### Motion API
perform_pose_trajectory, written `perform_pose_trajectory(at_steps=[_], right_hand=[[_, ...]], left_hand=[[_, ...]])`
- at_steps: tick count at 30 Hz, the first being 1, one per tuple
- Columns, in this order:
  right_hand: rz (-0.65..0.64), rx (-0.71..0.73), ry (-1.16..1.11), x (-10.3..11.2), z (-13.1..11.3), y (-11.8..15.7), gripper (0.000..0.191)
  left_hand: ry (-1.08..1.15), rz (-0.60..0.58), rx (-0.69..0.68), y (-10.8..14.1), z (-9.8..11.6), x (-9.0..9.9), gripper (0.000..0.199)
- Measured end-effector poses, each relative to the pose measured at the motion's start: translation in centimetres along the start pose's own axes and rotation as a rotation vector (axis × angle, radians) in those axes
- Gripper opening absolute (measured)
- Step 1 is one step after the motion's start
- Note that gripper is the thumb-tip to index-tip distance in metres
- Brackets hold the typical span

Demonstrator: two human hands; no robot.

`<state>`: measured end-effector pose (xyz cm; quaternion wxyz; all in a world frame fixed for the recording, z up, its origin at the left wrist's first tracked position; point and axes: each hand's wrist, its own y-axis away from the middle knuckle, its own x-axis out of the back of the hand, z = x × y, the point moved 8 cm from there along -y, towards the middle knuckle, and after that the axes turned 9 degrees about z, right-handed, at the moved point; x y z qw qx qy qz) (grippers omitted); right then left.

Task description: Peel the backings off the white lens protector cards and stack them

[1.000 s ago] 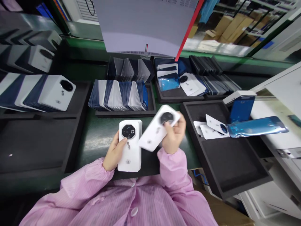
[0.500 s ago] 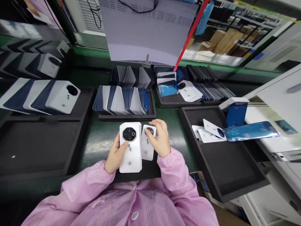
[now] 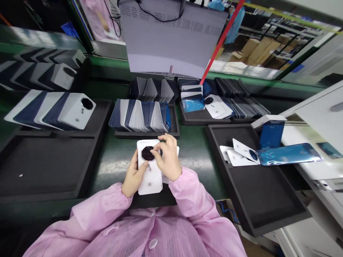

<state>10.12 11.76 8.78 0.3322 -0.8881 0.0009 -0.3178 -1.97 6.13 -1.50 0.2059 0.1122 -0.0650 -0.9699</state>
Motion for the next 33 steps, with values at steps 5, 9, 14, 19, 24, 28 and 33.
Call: perform_pose_trajectory(at_steps=[5, 9, 14, 19, 24, 28, 33], right_hand=[[0.041, 0.422, -0.115, -0.2, -2.6, 2.8, 0.016], [0.086, 0.477, -0.281, 0.5, -2.6, 4.1, 0.031], [0.086, 0.527, -0.380, 0.6, -3.1, 4.7, 0.063], [0.093, 0.518, -0.398, 0.5, -3.2, 4.8, 0.067], [0.036, 0.497, -0.367, 0.3, -3.2, 4.7, 0.051], [0.025, 0.495, -0.337, 0.2, -3.2, 4.7, 0.035], [0.019, 0.518, -0.351, 0.2, -3.4, 4.8, 0.033]], left_hand=[[0.005, 0.019, 0.048, -0.5, -0.2, 0.1, 0.067], [-0.035, 0.029, 0.009, -0.6, 0.0, 0.3, 0.065], [-0.061, 0.018, -0.023, -0.6, 0.2, 0.4, 0.065], [-0.071, 0.009, -0.031, -0.5, 0.3, 0.3, 0.065], [-0.065, 0.029, -0.021, -0.5, 0.1, 0.6, 0.065], [-0.056, 0.023, -0.019, -0.5, 0.1, 0.5, 0.066], [-0.059, 0.015, -0.035, -0.5, 0.1, 0.5, 0.065]])
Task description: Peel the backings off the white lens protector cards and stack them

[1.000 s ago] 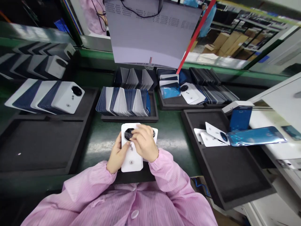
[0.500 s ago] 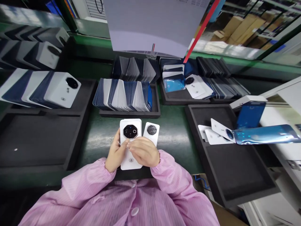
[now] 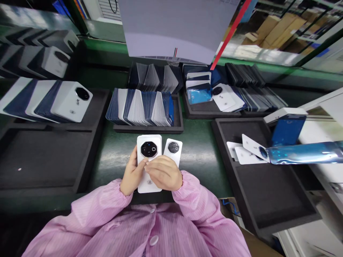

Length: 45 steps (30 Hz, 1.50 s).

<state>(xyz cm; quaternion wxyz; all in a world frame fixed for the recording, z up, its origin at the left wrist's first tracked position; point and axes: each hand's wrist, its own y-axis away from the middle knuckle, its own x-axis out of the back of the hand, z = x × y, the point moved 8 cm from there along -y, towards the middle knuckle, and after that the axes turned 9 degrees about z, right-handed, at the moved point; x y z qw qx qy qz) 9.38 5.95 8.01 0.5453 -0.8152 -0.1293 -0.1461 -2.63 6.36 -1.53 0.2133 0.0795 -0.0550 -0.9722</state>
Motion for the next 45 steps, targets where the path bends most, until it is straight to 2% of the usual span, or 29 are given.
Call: perform_pose_trajectory(at_steps=[7, 10, 13, 16, 18, 20, 23, 27, 29, 30, 31, 34, 36, 38, 40, 43, 45], right_hand=[[0.000, 0.004, 0.017, -0.1, 0.0, 0.1, 0.029], [-0.006, -0.029, 0.071, -0.1, 0.3, 0.2, 0.032], [0.038, -0.227, 0.283, 0.6, 2.0, 0.3, 0.045], [0.019, -0.539, 0.383, 1.2, 4.5, 1.3, 0.075], [-0.029, -0.668, 0.311, 0.9, 5.5, 1.8, 0.075], [-0.026, -0.713, 0.225, 0.9, 5.8, 1.8, 0.063], [0.133, -0.735, 0.117, 2.4, 6.0, 1.5, 0.052], [0.605, -0.840, 0.036, 8.1, 7.8, 2.8, 0.046], [0.739, -0.891, 0.049, 10.6, 9.1, 4.2, 0.051], [0.721, -0.918, 0.065, 11.3, 9.9, 4.8, 0.056], [0.643, -0.955, 0.088, 11.3, 10.8, 5.4, 0.060], [0.230, -1.035, 0.250, 9.0, 12.8, 7.1, 0.061], [0.032, -0.970, 0.443, 7.4, 12.9, 7.4, 0.058], [-0.008, -0.837, 0.619, 6.5, 11.8, 6.2, 0.054], [0.041, -0.714, 0.650, 6.0, 9.7, 4.0, 0.045], [0.116, -0.601, 0.450, 5.2, 6.2, 0.1, 0.020], [0.096, -0.552, 0.371, 4.3, 4.4, -2.1, 0.011]], left_hand=[[-0.010, 0.006, 0.013, 0.0, -0.1, 0.1, 0.064], [-0.006, 0.009, 0.031, 0.0, 0.0, 0.0, 0.064], [0.029, 0.005, 0.085, 0.1, 0.0, -0.2, 0.064], [0.081, 0.000, 0.175, 0.3, -0.5, -0.5, 0.068], [0.101, -0.013, 0.237, 0.5, -0.9, -0.6, 0.070], [0.108, -0.028, 0.255, 0.6, -1.1, -0.8, 0.070], [0.108, -0.017, 0.207, 0.4, -0.7, -0.7, 0.068], [0.140, 0.020, 0.239, 0.3, -0.9, -0.4, 0.068], [0.174, 0.021, 0.273, 0.3, -1.1, -0.4, 0.066], [0.190, 0.020, 0.280, 0.3, -1.2, -0.4, 0.065], [0.204, 0.022, 0.282, 0.3, -1.2, -0.4, 0.064], [0.226, 0.031, 0.267, 0.3, -1.0, -0.3, 0.064], [0.218, 0.031, 0.248, 0.3, -0.9, -0.3, 0.064], [0.203, 0.031, 0.230, 0.3, -0.7, -0.2, 0.065], [0.188, 0.032, 0.222, 0.3, -0.6, -0.2, 0.067], [0.162, 0.029, 0.186, 0.4, -0.4, -0.3, 0.070], [0.146, 0.021, 0.141, 0.5, -0.1, -0.4, 0.069]])
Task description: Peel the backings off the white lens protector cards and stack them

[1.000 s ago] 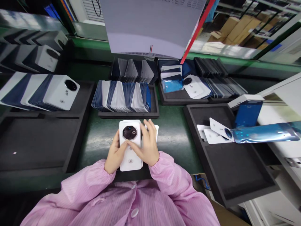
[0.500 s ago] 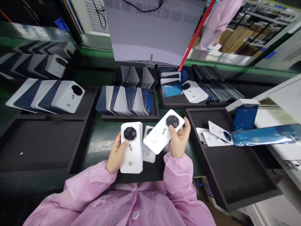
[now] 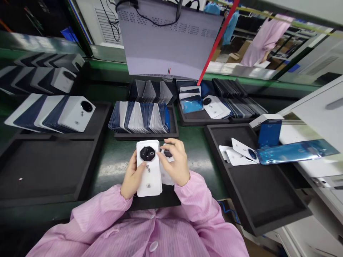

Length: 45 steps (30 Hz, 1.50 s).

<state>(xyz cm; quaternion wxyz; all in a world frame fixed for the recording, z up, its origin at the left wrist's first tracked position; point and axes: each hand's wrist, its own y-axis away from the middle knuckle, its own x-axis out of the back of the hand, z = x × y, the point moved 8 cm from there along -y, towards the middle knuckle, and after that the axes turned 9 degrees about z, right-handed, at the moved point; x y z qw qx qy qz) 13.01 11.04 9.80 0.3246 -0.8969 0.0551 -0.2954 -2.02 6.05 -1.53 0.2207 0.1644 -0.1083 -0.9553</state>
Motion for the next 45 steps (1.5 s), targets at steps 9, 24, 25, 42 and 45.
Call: perform_pose_trajectory(at_steps=[9, 24, 25, 42, 45], right_hand=[[-0.109, -0.072, 0.053, -3.0, -0.3, -0.2, 0.010], [-0.023, 0.514, -0.360, -1.9, -3.7, 4.4, 0.033], [-0.035, 0.518, -0.355, -2.0, -3.8, 4.4, 0.034], [-0.054, 0.506, -0.314, -2.4, -3.8, 4.8, 0.030], [-0.054, 0.513, -0.316, -2.3, -3.9, 4.8, 0.029]], left_hand=[[-0.020, -0.018, -0.068, 0.1, 0.3, -0.1, 0.072], [-0.096, 0.022, -0.112, -0.7, 0.5, 0.5, 0.063], [-0.096, 0.022, -0.115, -0.8, 0.5, 0.5, 0.063], [-0.152, 0.034, -0.141, -0.7, 0.3, 0.9, 0.060], [-0.152, 0.027, -0.144, -0.7, 0.3, 0.9, 0.059]])
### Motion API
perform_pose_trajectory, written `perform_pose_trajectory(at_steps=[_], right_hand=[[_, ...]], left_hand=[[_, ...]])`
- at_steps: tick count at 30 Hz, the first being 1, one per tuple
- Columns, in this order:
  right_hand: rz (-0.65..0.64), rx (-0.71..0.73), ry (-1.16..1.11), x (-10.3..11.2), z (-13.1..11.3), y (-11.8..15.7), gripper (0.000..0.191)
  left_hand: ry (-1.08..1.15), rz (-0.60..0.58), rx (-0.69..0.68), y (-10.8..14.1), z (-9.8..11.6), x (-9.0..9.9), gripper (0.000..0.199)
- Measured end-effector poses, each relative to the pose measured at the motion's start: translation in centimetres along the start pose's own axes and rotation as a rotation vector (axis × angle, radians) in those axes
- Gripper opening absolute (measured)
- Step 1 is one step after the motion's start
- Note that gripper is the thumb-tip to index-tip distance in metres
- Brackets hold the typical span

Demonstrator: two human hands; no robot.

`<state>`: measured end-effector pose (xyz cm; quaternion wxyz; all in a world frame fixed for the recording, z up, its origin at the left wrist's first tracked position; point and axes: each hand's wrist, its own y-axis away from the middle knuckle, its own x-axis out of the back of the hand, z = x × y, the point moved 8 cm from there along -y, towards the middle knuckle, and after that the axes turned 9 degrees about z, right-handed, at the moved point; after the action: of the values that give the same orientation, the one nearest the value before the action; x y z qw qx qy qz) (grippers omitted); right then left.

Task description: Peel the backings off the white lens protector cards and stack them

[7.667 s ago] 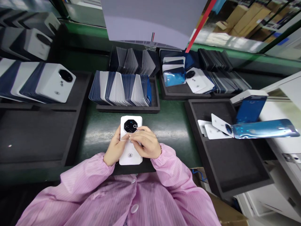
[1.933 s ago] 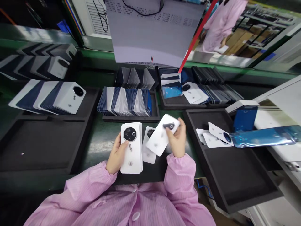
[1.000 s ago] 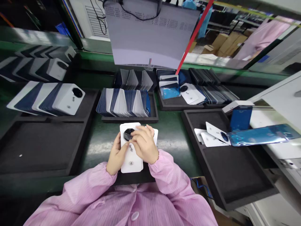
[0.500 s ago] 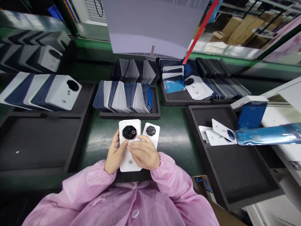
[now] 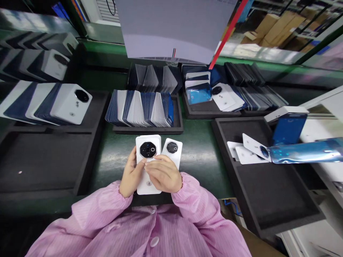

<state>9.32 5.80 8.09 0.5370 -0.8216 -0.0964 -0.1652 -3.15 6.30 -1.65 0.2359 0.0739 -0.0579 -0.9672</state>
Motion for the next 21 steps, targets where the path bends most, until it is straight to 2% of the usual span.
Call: perform_pose_trajectory(at_steps=[15, 19, 21], right_hand=[[-0.011, 0.011, -0.005, -0.1, -0.1, 0.0, 0.026], [0.008, -0.008, 0.033, 0.2, 0.1, 0.0, 0.035], [0.020, -0.076, 0.125, 0.4, 0.9, 0.0, 0.043]], left_hand=[[-0.019, -0.009, -0.020, 0.0, 0.3, -0.1, 0.059], [-0.004, -0.012, 0.002, 0.0, 0.3, -0.2, 0.058], [0.016, -0.013, 0.036, 0.1, 0.1, -0.3, 0.058]])
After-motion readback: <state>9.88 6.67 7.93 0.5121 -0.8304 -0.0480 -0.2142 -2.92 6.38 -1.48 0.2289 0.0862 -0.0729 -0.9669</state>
